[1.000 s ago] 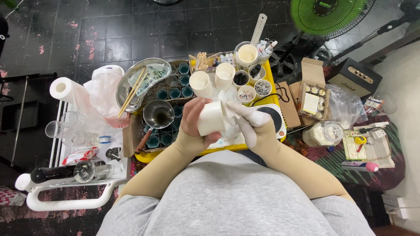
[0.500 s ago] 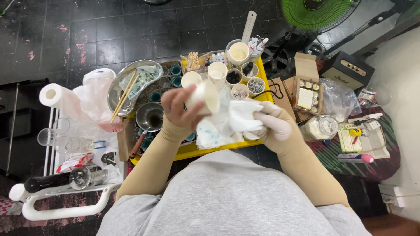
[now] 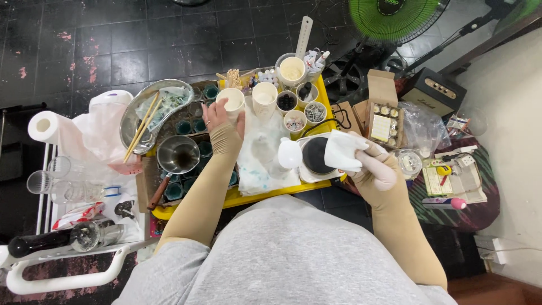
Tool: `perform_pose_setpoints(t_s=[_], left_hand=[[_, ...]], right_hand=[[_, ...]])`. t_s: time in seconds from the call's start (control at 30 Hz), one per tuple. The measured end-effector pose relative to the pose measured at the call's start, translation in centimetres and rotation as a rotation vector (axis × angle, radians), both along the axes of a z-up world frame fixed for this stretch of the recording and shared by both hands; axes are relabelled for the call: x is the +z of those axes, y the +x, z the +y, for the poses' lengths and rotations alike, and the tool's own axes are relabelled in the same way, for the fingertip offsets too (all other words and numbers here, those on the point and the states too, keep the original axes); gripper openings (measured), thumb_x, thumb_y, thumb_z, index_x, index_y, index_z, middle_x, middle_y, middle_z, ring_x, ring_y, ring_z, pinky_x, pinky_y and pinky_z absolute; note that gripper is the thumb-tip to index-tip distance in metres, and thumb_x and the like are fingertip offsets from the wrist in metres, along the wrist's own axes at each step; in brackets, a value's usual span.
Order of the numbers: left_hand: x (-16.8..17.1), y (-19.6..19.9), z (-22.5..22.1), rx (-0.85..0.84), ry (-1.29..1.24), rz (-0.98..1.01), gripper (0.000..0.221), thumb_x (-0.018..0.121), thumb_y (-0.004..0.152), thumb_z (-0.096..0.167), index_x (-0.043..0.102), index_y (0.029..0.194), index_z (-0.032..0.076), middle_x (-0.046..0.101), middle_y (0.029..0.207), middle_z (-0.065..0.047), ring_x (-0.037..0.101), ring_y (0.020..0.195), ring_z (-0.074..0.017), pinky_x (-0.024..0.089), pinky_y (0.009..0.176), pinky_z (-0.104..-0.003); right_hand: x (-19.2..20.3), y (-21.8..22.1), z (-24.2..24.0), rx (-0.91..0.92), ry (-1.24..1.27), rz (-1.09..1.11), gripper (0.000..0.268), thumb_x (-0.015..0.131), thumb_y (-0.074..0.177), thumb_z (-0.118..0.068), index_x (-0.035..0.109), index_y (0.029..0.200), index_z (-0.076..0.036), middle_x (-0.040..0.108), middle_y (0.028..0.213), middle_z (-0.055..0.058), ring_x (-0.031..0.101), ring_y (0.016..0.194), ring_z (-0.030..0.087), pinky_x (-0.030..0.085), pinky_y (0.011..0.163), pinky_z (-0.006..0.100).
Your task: Cleaning the inside and outside of paper cups using a white cloth.
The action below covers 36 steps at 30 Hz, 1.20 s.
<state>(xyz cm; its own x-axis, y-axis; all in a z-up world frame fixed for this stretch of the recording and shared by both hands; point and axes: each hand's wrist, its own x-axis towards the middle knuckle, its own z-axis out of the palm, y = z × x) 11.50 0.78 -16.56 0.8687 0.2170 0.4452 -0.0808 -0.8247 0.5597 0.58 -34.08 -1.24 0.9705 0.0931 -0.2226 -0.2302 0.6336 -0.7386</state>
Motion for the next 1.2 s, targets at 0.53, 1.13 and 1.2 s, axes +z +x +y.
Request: perform_pose_setpoints(t_s=[0.53, 1.13, 1.2], left_hand=[[-1.9, 6.6, -6.1, -0.284, 0.650, 0.140, 0.046, 0.056, 0.087, 0.008, 0.063, 0.133, 0.008, 0.070, 0.113, -0.017, 0.047, 0.140, -0.0398, 0.002, 0.118, -0.070], [2.5, 6.8, -4.8, -0.270, 0.689, 0.328, 0.031, 0.077, 0.075, 0.053, 0.081, 0.080, 0.023, 0.075, 0.087, -0.012, 0.047, 0.141, -0.0342, -0.006, 0.117, -0.067], [1.3, 6.9, -4.6, -0.242, 0.702, 0.285, 0.017, 0.079, 0.075, 0.045, 0.080, 0.078, 0.029, 0.075, 0.092, -0.011, 0.047, 0.143, -0.0341, -0.008, 0.118, -0.067]], right_hand=[[-0.2, 0.6, -1.5, 0.059, 0.056, 0.114, 0.043, 0.049, 0.098, 0.000, 0.052, 0.141, 0.004, 0.062, 0.134, 0.019, 0.065, 0.119, 0.028, 0.055, 0.100, 0.042], [-4.6, 1.0, -0.4, 0.175, 0.055, 0.215, 0.032, 0.065, 0.098, -0.008, 0.060, 0.129, -0.003, 0.072, 0.112, 0.008, 0.073, 0.091, 0.015, 0.061, 0.071, 0.024], [-4.1, 0.9, 0.2, 0.177, 0.024, 0.222, 0.032, 0.065, 0.097, -0.009, 0.060, 0.129, -0.005, 0.072, 0.112, 0.007, 0.073, 0.093, 0.015, 0.062, 0.074, 0.025]])
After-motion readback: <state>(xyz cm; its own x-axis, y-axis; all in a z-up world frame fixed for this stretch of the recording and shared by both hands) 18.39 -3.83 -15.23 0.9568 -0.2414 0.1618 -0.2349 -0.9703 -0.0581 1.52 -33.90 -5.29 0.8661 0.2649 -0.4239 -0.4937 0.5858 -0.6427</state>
